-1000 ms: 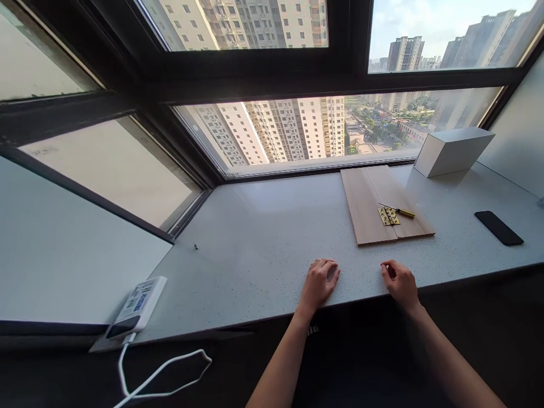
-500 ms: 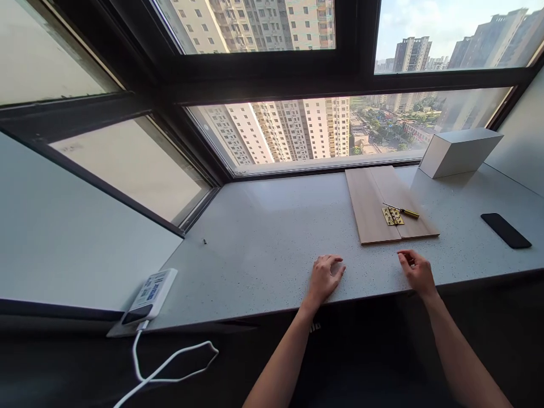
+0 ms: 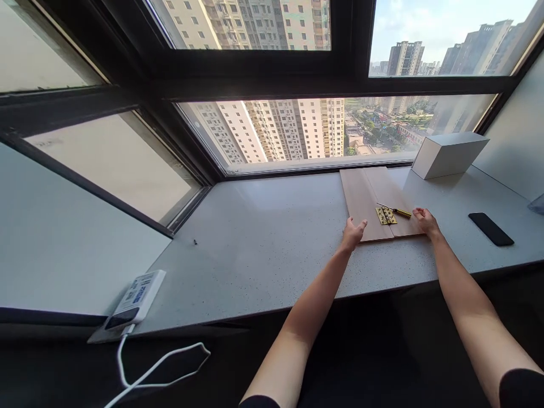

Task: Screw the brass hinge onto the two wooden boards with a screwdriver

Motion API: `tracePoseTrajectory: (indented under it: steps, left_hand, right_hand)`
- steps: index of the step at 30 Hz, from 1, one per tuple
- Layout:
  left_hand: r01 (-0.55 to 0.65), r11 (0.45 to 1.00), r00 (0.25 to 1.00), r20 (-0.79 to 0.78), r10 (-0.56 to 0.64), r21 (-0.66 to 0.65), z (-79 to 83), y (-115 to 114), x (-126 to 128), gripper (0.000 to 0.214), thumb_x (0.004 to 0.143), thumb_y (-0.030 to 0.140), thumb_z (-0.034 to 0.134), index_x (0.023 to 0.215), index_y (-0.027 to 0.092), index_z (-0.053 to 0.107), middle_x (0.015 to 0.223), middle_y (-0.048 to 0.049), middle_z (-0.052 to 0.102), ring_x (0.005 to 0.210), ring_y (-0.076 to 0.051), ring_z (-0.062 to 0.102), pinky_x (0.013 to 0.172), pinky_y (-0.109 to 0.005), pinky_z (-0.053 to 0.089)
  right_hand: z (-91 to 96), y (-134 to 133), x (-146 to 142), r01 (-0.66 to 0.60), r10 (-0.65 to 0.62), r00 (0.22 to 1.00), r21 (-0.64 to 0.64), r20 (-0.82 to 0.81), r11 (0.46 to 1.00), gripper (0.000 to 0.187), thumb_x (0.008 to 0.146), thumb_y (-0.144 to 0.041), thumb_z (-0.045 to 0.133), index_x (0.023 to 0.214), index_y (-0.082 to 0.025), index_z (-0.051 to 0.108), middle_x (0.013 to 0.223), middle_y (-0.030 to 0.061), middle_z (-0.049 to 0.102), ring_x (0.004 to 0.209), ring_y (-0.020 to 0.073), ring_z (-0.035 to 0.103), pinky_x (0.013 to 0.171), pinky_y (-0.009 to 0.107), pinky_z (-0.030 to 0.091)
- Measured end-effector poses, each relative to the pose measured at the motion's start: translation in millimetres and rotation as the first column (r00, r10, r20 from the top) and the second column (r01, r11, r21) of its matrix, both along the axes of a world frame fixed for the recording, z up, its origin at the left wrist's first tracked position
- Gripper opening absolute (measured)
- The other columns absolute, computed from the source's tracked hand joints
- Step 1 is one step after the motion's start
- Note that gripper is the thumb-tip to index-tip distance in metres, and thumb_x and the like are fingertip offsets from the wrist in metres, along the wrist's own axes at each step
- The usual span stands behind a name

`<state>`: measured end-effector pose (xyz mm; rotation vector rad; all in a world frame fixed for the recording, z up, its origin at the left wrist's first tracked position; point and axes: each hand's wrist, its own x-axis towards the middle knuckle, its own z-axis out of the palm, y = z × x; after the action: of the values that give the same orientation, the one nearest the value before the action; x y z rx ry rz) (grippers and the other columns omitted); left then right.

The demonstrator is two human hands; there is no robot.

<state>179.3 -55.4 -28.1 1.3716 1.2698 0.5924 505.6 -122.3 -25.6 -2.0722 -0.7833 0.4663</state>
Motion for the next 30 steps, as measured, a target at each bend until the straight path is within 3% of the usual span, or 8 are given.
tracePoseTrajectory:
  steps: [3, 6, 13, 19, 24, 30]
  left_hand:
    - [-0.024, 1.000, 0.999, -0.024, 0.024, 0.011, 4.8, -7, -6, 0.093, 0.105, 0.060, 0.072, 0.180, 0.013, 0.042, 0.185, -0.0271, 0.049, 0.178, -0.040, 0.040, 0.137, -0.046, 0.043]
    - [-0.048, 0.997, 0.994, -0.097, 0.054, 0.062, 8.3, -18, -17, 0.085, 0.105, 0.057, 0.072, 0.175, 0.015, 0.049, 0.180, -0.0241, 0.057, 0.175, -0.041, 0.043, 0.136, -0.046, 0.043]
    - [-0.040, 0.986, 0.982, -0.175, 0.068, 0.161, 2.5, -52, -67, 0.082, 0.103, 0.059, 0.075, 0.171, 0.020, 0.052, 0.182, -0.0232, 0.054, 0.176, -0.045, 0.041, 0.138, -0.054, 0.041]
    - [-0.103, 0.980, 0.979, -0.155, 0.130, 0.172, -10.8, -65, -130, 0.075, 0.103, 0.063, 0.078, 0.164, 0.025, 0.057, 0.176, -0.0226, 0.061, 0.174, -0.045, 0.044, 0.135, -0.059, 0.045]
    - [-0.195, 0.960, 0.967, -0.121, 0.223, 0.203, -19.6, -56, -175, 0.072, 0.101, 0.063, 0.082, 0.157, 0.023, 0.063, 0.168, -0.0238, 0.068, 0.170, -0.044, 0.051, 0.135, -0.059, 0.045]
    - [-0.238, 0.949, 0.950, -0.153, 0.272, 0.207, -16.1, -43, -200, 0.067, 0.105, 0.064, 0.076, 0.156, 0.023, 0.063, 0.170, -0.0236, 0.066, 0.169, -0.042, 0.053, 0.134, -0.055, 0.047]
  right_hand:
    - [-1.6, -4, -9, -0.014, 0.014, 1.000, 0.000, 0.012, 1.000, 0.040, 0.113, -0.042, 0.071, 0.145, -0.018, 0.076, 0.154, 0.0219, 0.078, 0.142, 0.0362, 0.075, 0.125, 0.054, 0.056]
    - [-3.9, -14, -25, -0.049, 0.049, 0.998, 0.007, 0.038, 0.999, 0.056, 0.106, -0.047, 0.069, 0.152, -0.016, 0.073, 0.161, 0.0252, 0.075, 0.148, 0.0392, 0.073, 0.129, 0.053, 0.051]
    - [-16.3, -37, -78, -0.122, 0.125, 0.985, -0.032, 0.120, 0.992, 0.083, 0.101, -0.061, 0.064, 0.167, -0.010, 0.063, 0.168, 0.0278, 0.069, 0.160, 0.0453, 0.060, 0.132, 0.056, 0.045]
    - [-25.0, -44, -131, -0.221, 0.226, 0.954, -0.046, 0.196, 0.974, 0.075, 0.103, -0.061, 0.062, 0.162, -0.014, 0.069, 0.155, 0.0243, 0.077, 0.153, 0.0459, 0.060, 0.125, 0.056, 0.048]
    - [-34.1, -34, -177, -0.315, 0.313, 0.908, -0.040, 0.279, 0.948, 0.051, 0.110, -0.048, 0.056, 0.145, -0.018, 0.078, 0.157, 0.0197, 0.076, 0.150, 0.0381, 0.063, 0.132, 0.055, 0.039]
    - [-41.7, -19, -210, -0.312, 0.320, 0.893, -0.078, 0.315, 0.947, 0.045, 0.113, -0.048, 0.059, 0.138, -0.021, 0.084, 0.165, 0.0239, 0.067, 0.153, 0.0436, 0.055, 0.128, 0.059, 0.040]
